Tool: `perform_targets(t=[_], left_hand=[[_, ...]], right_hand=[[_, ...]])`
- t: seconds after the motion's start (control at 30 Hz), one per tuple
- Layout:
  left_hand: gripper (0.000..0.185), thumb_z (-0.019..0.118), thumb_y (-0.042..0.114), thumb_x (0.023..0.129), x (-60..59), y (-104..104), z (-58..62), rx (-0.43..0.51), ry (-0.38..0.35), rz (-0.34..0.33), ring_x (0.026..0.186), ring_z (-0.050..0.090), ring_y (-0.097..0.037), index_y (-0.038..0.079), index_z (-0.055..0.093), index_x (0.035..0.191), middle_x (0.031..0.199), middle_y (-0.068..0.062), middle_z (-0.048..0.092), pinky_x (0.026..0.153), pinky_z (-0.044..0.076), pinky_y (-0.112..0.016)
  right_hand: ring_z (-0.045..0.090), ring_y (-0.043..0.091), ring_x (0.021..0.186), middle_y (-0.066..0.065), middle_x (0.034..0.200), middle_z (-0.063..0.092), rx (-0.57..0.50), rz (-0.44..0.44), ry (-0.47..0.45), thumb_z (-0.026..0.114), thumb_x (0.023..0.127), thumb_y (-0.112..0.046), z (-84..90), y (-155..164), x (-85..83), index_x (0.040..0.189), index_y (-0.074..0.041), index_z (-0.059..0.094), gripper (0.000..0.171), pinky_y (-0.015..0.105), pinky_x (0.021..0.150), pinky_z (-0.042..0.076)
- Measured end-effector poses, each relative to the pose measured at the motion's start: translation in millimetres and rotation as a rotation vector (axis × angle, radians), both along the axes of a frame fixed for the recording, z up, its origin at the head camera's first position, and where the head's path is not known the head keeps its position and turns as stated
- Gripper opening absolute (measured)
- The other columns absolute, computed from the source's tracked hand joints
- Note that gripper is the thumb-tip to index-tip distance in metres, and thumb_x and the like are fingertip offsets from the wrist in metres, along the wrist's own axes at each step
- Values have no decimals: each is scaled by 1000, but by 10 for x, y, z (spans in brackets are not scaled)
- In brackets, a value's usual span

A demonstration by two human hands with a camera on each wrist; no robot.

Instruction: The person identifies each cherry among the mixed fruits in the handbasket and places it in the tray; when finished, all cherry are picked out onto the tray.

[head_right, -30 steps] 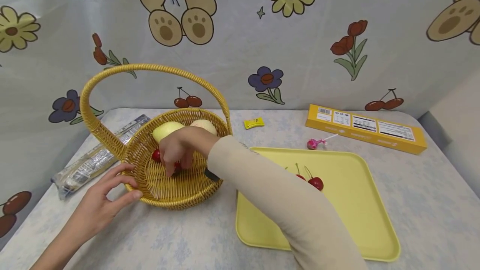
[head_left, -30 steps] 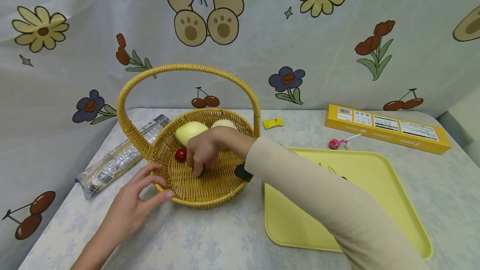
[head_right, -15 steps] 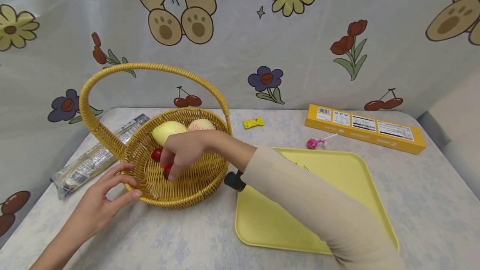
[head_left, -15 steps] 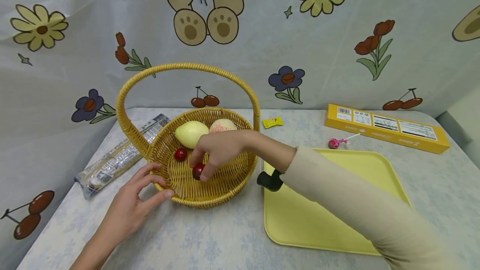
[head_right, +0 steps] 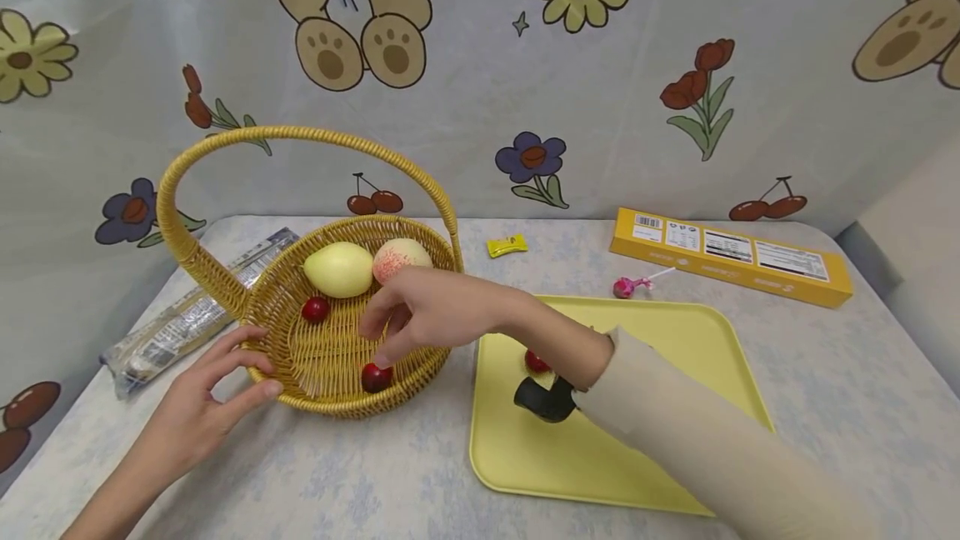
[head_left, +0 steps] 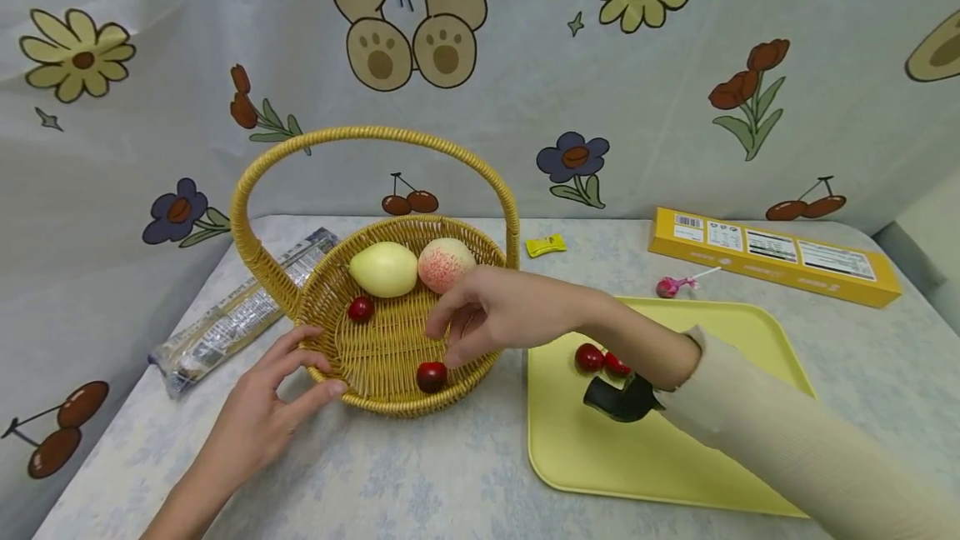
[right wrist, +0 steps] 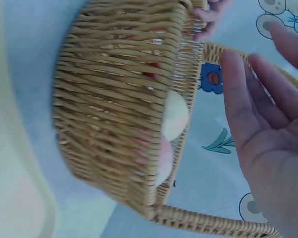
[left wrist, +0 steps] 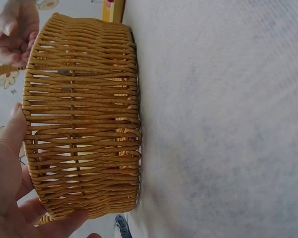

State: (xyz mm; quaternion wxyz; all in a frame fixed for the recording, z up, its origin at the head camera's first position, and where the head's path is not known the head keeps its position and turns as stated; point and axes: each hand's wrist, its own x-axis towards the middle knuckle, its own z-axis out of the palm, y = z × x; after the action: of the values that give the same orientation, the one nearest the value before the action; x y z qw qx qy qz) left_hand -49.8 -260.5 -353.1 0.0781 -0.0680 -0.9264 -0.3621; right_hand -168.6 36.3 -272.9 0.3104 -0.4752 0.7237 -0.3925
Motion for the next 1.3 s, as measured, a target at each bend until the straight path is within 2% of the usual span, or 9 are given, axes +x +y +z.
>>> perform_targets(t=[0.17,0.27,0.4,0.6,0.73,0.9,0.97,1.1,1.3], left_hand=[[15,78,23,86,3,-11,1,-4,3,0,133,42,-42,17,67,93,140,-9,51,92,42,-61],[15,78,23,86,3,-14,-10,-4,3,-3,133,42,-42,17,67,93,140,-10,51,91,42,-62],[14,78,22,86,-6,1,-9,-7,6,-6,132,42,-43,16,67,93,141,-10,51,91,42,-62],[14,78,22,87,-9,5,-12,-1,-6,-5,132,41,-44,16,67,93,141,-11,51,92,41,-62],[14,78,23,87,-5,9,-6,-1,-7,-3,132,42,-42,17,66,92,140,-10,51,92,42,-62],[14,78,23,86,1,9,-8,-8,1,-2,131,43,-43,17,66,92,140,-10,51,91,42,-61],[15,79,23,86,2,13,-8,-9,2,-4,131,43,-43,17,67,92,141,-11,51,91,43,-61],[15,78,24,86,2,16,-3,-8,-5,-1,131,43,-43,17,67,93,141,-10,50,90,43,-61],[14,78,23,87,8,6,0,1,-6,1,133,42,-43,17,67,93,142,-10,50,91,42,-62]], right_hand=[[66,13,95,2,113,67,20,-63,-8,74,88,-8,-105,76,56,122,0,64,36,28,85,54],[66,12,98,6,122,65,44,-53,7,73,89,-9,-151,69,48,127,-2,62,40,27,84,54],[67,10,96,9,129,62,102,1,63,72,91,-12,-195,-24,10,132,-3,59,44,25,83,53],[58,15,112,7,133,60,247,108,244,69,92,-14,-329,-268,-52,134,-4,58,44,25,96,44],[57,13,110,7,125,63,275,144,291,68,92,-12,-405,-395,-73,129,-3,62,39,23,94,43],[51,7,78,-2,86,62,264,184,290,67,93,-10,-474,-475,-80,108,-3,70,17,20,72,42],[48,7,74,-3,81,59,263,174,292,67,93,-9,-481,-472,-72,106,-4,71,15,21,69,41],[52,9,83,-2,94,64,246,86,310,68,92,-11,-439,-423,-43,115,-4,70,23,23,75,44],[58,11,88,-2,104,64,119,-31,336,72,91,-13,-352,-291,11,115,-7,69,26,25,81,47]])
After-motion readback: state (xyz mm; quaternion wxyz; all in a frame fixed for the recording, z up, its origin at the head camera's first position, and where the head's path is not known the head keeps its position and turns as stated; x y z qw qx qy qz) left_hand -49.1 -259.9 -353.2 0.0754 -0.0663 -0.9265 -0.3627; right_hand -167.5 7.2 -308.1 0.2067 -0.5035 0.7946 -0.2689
